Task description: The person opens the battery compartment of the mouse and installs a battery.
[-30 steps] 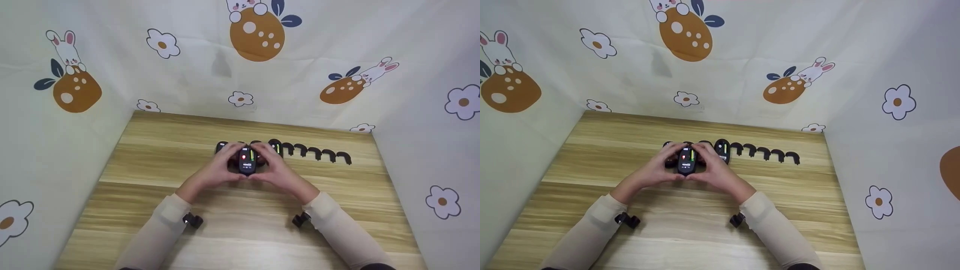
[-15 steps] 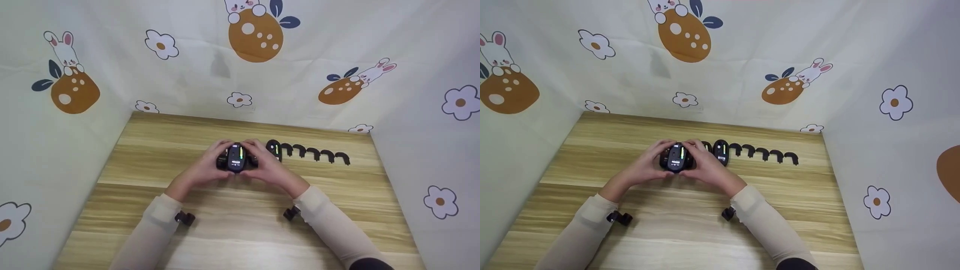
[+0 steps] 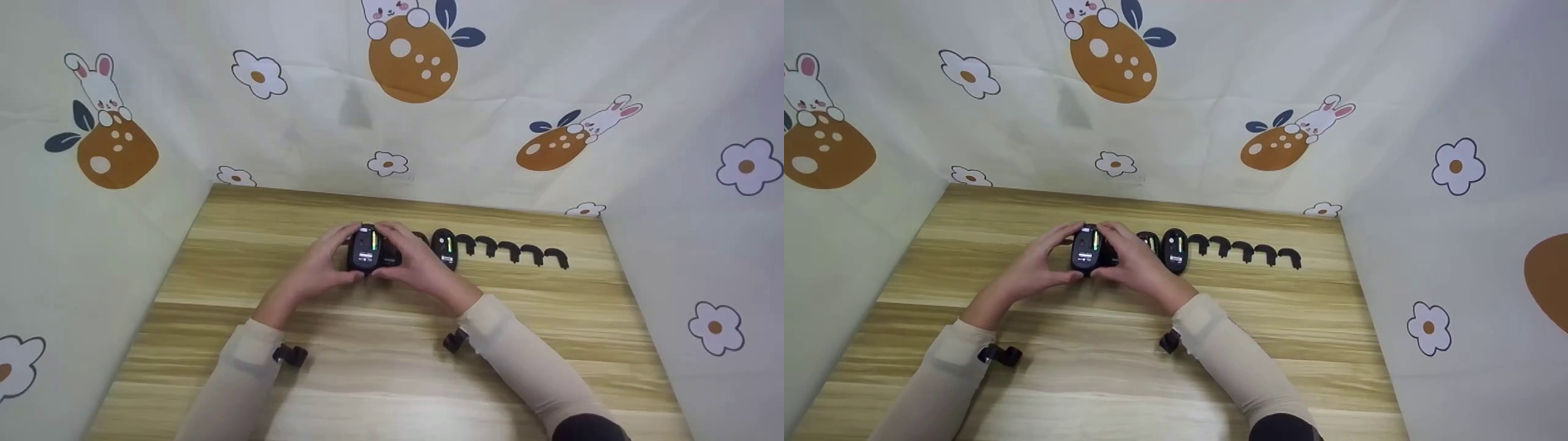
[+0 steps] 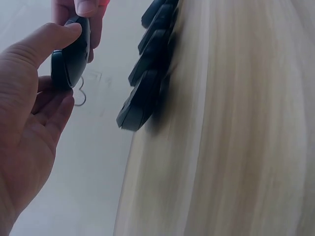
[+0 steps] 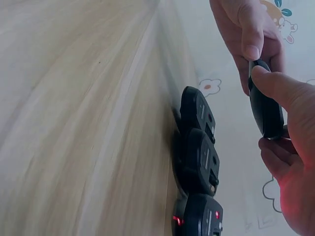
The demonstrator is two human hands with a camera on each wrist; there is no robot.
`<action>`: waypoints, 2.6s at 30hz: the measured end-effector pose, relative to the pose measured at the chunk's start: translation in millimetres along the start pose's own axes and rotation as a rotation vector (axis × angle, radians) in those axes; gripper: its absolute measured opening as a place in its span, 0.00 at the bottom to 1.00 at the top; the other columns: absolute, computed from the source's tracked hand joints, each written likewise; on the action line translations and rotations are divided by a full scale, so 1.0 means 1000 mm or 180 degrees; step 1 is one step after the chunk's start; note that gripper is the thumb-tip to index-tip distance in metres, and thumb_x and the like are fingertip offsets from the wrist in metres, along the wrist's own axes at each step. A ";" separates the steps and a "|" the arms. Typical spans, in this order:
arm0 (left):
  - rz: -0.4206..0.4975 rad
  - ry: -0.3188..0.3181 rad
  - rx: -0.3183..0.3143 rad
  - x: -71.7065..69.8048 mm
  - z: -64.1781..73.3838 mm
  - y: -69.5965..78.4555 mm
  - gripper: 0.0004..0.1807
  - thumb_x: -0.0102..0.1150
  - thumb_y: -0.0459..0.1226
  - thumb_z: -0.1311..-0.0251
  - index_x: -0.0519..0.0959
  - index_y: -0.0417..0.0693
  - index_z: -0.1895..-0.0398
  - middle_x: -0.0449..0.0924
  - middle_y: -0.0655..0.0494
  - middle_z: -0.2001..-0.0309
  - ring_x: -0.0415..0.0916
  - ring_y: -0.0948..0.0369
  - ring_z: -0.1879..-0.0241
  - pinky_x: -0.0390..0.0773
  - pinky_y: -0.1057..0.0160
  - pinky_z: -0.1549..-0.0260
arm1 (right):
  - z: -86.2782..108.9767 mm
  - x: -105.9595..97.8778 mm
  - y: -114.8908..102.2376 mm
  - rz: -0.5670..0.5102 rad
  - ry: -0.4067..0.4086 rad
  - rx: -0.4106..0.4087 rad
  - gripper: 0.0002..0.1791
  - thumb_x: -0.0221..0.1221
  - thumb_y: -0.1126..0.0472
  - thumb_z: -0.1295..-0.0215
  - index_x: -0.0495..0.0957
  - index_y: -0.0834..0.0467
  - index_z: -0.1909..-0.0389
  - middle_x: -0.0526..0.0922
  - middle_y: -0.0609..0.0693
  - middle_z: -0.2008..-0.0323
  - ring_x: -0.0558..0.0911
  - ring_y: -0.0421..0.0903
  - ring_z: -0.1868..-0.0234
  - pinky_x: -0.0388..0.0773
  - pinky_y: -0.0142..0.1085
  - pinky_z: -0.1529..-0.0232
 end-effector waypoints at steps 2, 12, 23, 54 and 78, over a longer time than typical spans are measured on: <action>-0.0018 0.0011 -0.0014 -0.004 0.001 -0.002 0.55 0.84 0.34 0.43 0.64 0.50 0.13 0.64 0.45 0.16 0.64 0.42 0.20 0.63 0.37 0.20 | -0.005 0.003 -0.001 0.0043 0.0027 -0.0051 0.51 0.81 0.57 0.37 0.66 0.62 0.17 0.71 0.56 0.21 0.73 0.55 0.21 0.67 0.45 0.19; -0.0122 -0.0031 -0.0181 -0.021 0.006 -0.014 0.55 0.82 0.32 0.42 0.63 0.49 0.12 0.61 0.42 0.15 0.59 0.39 0.17 0.60 0.35 0.19 | -0.024 0.021 -0.005 0.0132 -0.0030 0.0009 0.51 0.80 0.53 0.36 0.66 0.61 0.16 0.70 0.56 0.20 0.72 0.55 0.20 0.66 0.46 0.18; -0.0058 -0.0065 -0.0445 -0.035 0.011 -0.027 0.54 0.79 0.28 0.40 0.61 0.49 0.12 0.58 0.42 0.14 0.57 0.39 0.16 0.58 0.36 0.18 | -0.043 0.040 -0.005 0.0138 -0.0074 0.0141 0.52 0.80 0.51 0.36 0.66 0.57 0.15 0.69 0.53 0.19 0.72 0.53 0.21 0.68 0.45 0.19; 0.0276 -0.0086 -0.0681 -0.046 0.018 -0.066 0.53 0.78 0.27 0.40 0.62 0.45 0.13 0.59 0.41 0.14 0.61 0.39 0.18 0.61 0.41 0.18 | -0.070 0.072 0.005 0.0230 -0.0211 0.0204 0.51 0.83 0.49 0.40 0.70 0.62 0.20 0.75 0.56 0.24 0.73 0.52 0.22 0.65 0.42 0.18; 0.0239 -0.0126 -0.0637 -0.041 0.016 -0.084 0.49 0.82 0.30 0.44 0.69 0.43 0.18 0.69 0.40 0.19 0.61 0.40 0.18 0.55 0.39 0.17 | -0.075 0.082 0.009 0.0579 -0.0322 0.0255 0.45 0.86 0.47 0.47 0.80 0.59 0.31 0.85 0.51 0.38 0.79 0.50 0.33 0.71 0.41 0.25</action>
Point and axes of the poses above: each hand's wrist, its own z-axis away from the middle knuckle, its own x-axis out of the palm, y = z × x, the point moved 6 cm from there along -z, towards the middle knuckle
